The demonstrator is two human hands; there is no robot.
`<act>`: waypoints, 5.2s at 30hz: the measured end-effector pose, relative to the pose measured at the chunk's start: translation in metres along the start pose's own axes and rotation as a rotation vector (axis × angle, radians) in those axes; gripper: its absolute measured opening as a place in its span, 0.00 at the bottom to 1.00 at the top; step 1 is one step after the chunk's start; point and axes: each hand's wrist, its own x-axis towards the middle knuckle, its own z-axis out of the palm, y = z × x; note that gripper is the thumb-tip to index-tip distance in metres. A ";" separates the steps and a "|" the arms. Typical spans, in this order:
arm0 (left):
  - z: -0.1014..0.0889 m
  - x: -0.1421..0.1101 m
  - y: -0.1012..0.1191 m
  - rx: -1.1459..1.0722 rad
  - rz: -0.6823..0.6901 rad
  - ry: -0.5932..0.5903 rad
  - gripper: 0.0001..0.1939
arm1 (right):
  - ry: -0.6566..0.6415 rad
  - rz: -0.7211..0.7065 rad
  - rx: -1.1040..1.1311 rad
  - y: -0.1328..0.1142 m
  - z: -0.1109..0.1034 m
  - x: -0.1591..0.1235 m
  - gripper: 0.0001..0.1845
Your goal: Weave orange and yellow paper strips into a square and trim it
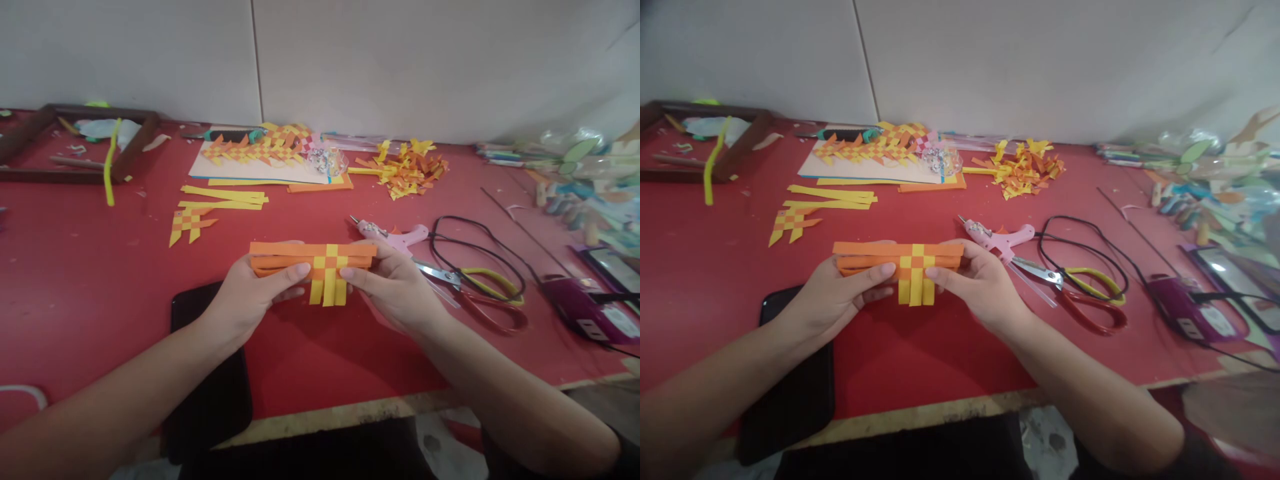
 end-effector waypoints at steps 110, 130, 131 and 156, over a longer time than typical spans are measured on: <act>-0.006 -0.032 -0.019 1.541 0.965 -0.188 0.12 | -0.160 -0.593 -1.148 -0.004 -0.003 -0.006 0.02; -0.015 -0.033 -0.031 1.785 0.983 -0.342 0.14 | -0.478 -0.426 -1.117 -0.004 -0.001 -0.006 0.19; -0.015 -0.033 -0.032 1.790 0.976 -0.340 0.14 | -0.473 -0.422 -1.122 -0.004 -0.001 -0.007 0.20; -0.013 -0.033 -0.030 1.643 0.983 -0.261 0.11 | -0.203 -0.411 -1.109 0.007 0.007 -0.003 0.08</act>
